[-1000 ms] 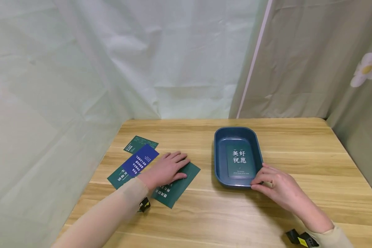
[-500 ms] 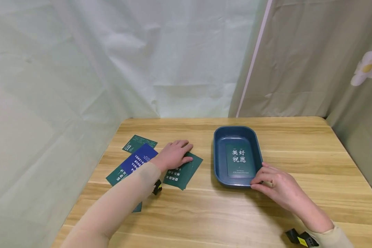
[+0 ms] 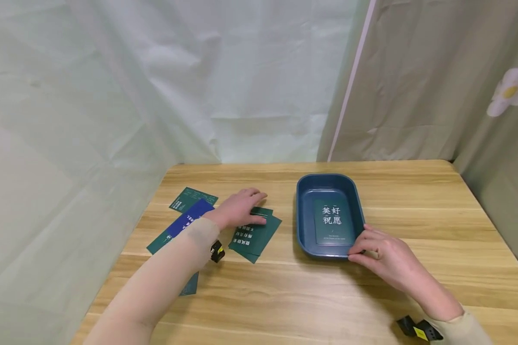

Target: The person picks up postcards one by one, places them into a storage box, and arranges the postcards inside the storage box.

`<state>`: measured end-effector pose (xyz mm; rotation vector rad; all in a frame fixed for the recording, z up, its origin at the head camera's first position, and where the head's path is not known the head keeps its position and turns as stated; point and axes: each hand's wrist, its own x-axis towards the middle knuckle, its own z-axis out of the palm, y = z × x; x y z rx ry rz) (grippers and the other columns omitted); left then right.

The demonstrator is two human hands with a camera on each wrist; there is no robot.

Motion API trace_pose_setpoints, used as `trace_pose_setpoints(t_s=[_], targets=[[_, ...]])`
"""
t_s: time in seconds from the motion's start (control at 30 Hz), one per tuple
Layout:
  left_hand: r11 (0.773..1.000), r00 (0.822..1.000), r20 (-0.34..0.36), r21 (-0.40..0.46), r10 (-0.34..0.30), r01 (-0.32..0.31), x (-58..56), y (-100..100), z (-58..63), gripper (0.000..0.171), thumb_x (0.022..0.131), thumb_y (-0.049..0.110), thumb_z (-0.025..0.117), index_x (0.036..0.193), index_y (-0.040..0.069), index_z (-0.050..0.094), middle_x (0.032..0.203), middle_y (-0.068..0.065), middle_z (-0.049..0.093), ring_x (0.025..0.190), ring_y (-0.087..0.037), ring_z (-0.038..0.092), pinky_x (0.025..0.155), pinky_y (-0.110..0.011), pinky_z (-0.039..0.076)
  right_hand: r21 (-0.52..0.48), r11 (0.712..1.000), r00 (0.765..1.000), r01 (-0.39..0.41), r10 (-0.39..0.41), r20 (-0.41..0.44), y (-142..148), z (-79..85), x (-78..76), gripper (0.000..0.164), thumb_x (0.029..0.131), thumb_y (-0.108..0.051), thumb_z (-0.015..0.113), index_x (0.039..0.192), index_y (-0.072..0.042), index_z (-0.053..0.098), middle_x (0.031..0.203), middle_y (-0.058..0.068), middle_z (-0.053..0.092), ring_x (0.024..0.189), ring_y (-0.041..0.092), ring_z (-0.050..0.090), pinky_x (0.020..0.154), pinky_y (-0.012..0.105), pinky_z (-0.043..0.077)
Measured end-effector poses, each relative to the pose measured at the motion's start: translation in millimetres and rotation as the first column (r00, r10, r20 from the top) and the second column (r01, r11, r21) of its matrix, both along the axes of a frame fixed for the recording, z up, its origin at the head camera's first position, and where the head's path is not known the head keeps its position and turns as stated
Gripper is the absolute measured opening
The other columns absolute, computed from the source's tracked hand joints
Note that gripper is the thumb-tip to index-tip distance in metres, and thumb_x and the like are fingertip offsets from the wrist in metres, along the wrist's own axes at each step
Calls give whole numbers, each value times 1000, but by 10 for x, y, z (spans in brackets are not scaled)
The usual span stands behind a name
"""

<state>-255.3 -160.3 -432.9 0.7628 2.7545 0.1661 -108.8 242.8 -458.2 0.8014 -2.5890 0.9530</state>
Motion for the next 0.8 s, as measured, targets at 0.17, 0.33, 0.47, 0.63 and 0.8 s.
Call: trace_pose_setpoints(t_s=[0.17,0.33,0.47,0.63,0.8], targets=[[999,995,96,-31,-18,21,80,-104,118,99,93,47,91,171,12,41,168,-16,43,152,-36,43,126,-55,38,-4,1000,1000,-2,2,-2,-4,26,-6,37,76,-4,100,86,-34,82,92,-26,68,125,48,71,100,64,56],[998,988,151,-61,-11,21,132,-153,90,103,91,43,94,172,13,38,165,-15,42,149,-34,43,125,-54,39,0,1000,999,12,-12,33,-8,37,5,36,77,-5,100,86,-35,82,91,-27,68,127,48,69,101,65,55],[998,990,144,-64,6,3,131,-135,71,105,89,42,96,172,13,38,161,-14,44,143,-32,45,123,-51,43,0,1000,999,15,-15,42,-9,35,13,37,77,-5,100,86,-36,82,91,-28,67,128,47,69,101,64,55],[996,988,151,-86,22,-9,104,-88,77,108,86,41,98,171,13,39,157,-15,45,138,-32,44,120,-48,46,2,1000,1000,7,-7,28,-9,22,10,38,76,-4,101,86,-36,82,92,-28,67,127,46,70,102,63,55],[994,988,152,-102,43,-28,80,-64,87,108,84,42,99,171,15,40,153,-15,45,136,-32,43,118,-48,47,3,1000,999,8,-8,33,-6,20,6,38,76,-5,101,85,-36,82,92,-28,67,127,46,70,102,63,55]])
